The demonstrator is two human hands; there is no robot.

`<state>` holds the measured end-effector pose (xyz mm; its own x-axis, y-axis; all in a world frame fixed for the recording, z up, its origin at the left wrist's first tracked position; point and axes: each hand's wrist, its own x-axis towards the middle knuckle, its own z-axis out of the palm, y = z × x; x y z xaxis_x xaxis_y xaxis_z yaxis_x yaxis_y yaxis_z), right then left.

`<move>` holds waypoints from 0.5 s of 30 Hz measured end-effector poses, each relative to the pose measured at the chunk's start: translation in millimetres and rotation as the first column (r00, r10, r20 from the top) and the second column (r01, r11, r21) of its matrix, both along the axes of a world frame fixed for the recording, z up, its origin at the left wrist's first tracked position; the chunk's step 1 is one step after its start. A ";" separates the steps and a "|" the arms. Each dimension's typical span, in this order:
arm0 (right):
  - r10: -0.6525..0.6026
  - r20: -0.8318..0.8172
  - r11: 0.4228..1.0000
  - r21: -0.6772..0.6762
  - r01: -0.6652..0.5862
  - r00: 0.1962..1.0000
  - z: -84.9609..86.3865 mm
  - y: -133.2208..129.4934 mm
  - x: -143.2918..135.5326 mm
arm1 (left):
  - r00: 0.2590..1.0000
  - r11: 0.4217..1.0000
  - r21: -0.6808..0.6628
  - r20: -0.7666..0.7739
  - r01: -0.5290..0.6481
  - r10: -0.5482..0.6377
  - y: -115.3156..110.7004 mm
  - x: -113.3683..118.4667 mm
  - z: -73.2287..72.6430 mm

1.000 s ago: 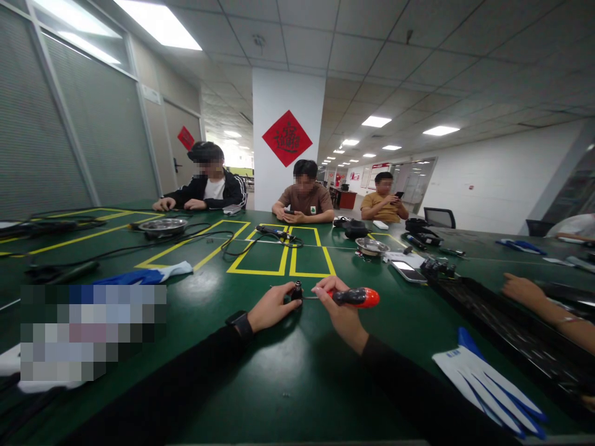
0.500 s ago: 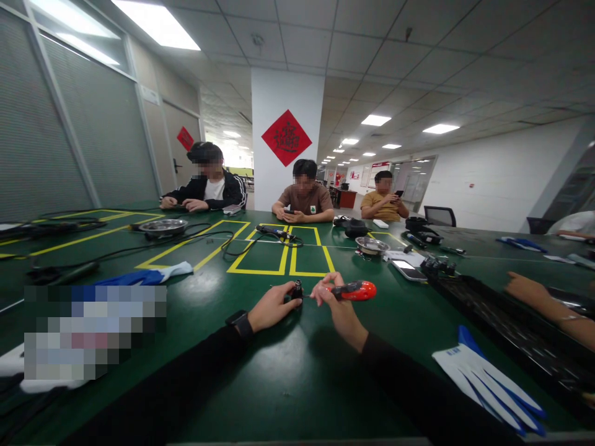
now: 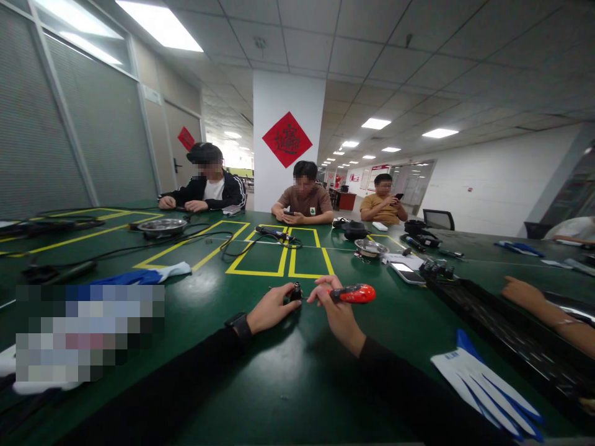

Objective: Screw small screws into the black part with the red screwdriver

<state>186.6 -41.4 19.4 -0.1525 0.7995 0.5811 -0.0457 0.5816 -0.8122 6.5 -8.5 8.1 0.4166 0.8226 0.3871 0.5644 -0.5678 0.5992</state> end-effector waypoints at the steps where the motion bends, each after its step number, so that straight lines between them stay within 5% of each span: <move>1: 0.018 -0.023 1.000 -0.025 -0.018 1.000 -0.3 1.1 -0.4 | 1.000 1.000 -0.006 0.003 -0.005 0.005 -0.2 0.2 0.0; 9: 0.076 -0.251 0.996 -0.018 -0.083 0.965 -0.1 2.1 -1.0 | 1.000 1.000 0.007 -0.013 -0.024 0.024 -1.0 -1.6 1.6; 15: -0.019 -0.199 1.000 -0.009 0.018 0.980 -0.6 2.0 -0.2 | 0.999 0.999 -0.008 0.003 -0.033 0.033 -2.8 -0.7 3.9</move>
<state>186.3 -39.4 18.7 -0.0191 0.8051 0.5929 -0.1963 0.5784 -0.7918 5.8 -11.3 12.1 0.3877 0.8391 0.3815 0.5807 -0.5438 0.6058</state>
